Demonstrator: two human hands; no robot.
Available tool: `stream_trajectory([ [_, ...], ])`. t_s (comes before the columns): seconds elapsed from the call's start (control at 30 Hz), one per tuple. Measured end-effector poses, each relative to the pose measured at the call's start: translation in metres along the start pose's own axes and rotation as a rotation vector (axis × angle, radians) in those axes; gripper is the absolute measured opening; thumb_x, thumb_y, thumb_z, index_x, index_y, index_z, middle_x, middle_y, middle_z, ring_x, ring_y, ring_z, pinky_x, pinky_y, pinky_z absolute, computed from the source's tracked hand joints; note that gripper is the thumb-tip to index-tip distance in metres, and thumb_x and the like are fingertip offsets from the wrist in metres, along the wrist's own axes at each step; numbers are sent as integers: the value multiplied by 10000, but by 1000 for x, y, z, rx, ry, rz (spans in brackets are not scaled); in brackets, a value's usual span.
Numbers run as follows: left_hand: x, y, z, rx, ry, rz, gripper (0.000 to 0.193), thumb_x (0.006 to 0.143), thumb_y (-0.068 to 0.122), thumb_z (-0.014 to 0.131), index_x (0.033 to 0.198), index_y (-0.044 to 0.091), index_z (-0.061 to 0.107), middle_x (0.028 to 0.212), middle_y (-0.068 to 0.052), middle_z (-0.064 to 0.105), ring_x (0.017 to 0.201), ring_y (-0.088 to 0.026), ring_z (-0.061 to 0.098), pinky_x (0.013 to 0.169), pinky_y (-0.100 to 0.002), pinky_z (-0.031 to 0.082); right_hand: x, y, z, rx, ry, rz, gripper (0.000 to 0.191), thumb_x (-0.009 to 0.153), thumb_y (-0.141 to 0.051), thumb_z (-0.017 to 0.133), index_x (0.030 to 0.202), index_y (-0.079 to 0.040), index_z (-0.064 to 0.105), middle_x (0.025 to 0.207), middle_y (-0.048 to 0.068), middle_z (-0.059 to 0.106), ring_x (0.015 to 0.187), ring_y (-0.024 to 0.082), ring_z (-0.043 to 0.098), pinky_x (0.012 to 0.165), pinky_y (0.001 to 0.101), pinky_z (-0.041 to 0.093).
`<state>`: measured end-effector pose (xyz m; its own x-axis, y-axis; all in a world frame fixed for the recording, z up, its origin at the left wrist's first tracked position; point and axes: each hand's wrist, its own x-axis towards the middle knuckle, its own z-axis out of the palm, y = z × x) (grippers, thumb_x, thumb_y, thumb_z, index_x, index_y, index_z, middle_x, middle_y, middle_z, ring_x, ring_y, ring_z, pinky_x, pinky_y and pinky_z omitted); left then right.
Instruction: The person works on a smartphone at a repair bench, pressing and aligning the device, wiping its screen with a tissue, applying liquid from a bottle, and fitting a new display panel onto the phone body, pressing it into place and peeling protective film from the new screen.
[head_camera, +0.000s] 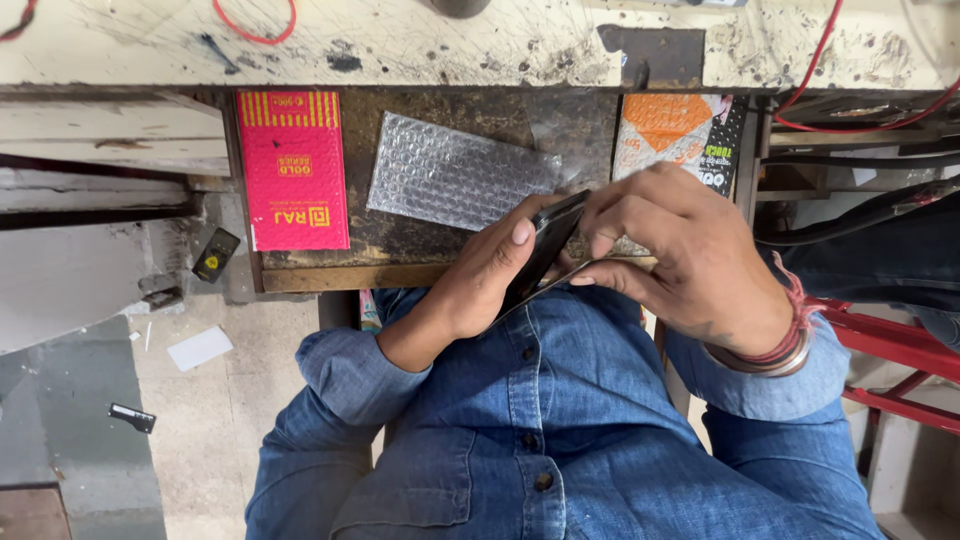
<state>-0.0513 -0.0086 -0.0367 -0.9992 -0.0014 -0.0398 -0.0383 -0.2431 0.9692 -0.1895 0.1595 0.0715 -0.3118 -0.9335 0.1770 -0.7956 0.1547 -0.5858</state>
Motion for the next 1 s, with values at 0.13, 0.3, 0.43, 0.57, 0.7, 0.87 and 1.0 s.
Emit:
stream_trajectory([
  [0.13, 0, 1, 0, -67, -17, -75, 783, 1077, 660, 299, 1498, 30, 496, 1126, -121, 686, 1042, -175, 662, 958, -347, 532, -7, -1, 1, 102, -38, 86, 287, 787, -215, 873, 936, -101, 657, 919, 8, 727, 872, 220, 707, 745, 325, 534],
  [0.3, -2, 7, 0, -9, -36, -45, 790, 1081, 689, 296, 1479, 39, 504, 1169, -119, 699, 1097, -176, 697, 989, -344, 528, -10, -2, -2, 100, -13, -20, 236, 787, -155, 848, 992, -86, 752, 936, 34, 735, 860, 214, 717, 737, 324, 549],
  [0.43, -2, 14, -2, 79, -36, -27, 852, 1048, 728, 242, 1519, 55, 469, 1152, -94, 675, 1073, -175, 722, 934, -344, 550, -8, -16, -5, 111, 9, -43, 192, 778, -138, 841, 945, -80, 766, 878, 20, 714, 868, 191, 711, 733, 325, 554],
  [0.57, -6, 21, -5, 147, -31, 71, 852, 1092, 745, 221, 1518, 49, 464, 1259, -105, 646, 1109, -188, 709, 1003, -355, 553, -10, -30, -8, 119, 12, -27, 176, 767, -112, 810, 929, -81, 748, 900, 29, 729, 881, 203, 712, 765, 332, 580],
  [0.7, -9, 23, -8, 183, -34, 141, 861, 1109, 762, 198, 1525, 47, 439, 1262, -102, 615, 1075, -176, 700, 981, -328, 559, -13, -20, -10, 163, -23, -230, 205, 773, -117, 794, 965, -52, 760, 925, 63, 730, 920, 234, 718, 838, 379, 610],
  [0.87, -11, 24, -12, 246, -4, 182, 862, 1123, 764, 160, 1529, 62, 452, 1242, -79, 621, 1021, -161, 656, 948, -308, 558, -23, -7, -21, 135, -137, -459, 220, 829, -182, 809, 1006, -60, 759, 980, 75, 730, 936, 220, 714, 880, 417, 613],
  [1.0, -13, 27, -15, 195, 11, 225, 868, 1113, 772, 162, 1511, 50, 431, 1269, -88, 599, 1054, -154, 675, 965, -312, 563, -36, -7, -30, 94, -205, -473, 239, 841, -214, 793, 1035, -79, 764, 997, 67, 729, 951, 211, 712, 888, 432, 604],
])
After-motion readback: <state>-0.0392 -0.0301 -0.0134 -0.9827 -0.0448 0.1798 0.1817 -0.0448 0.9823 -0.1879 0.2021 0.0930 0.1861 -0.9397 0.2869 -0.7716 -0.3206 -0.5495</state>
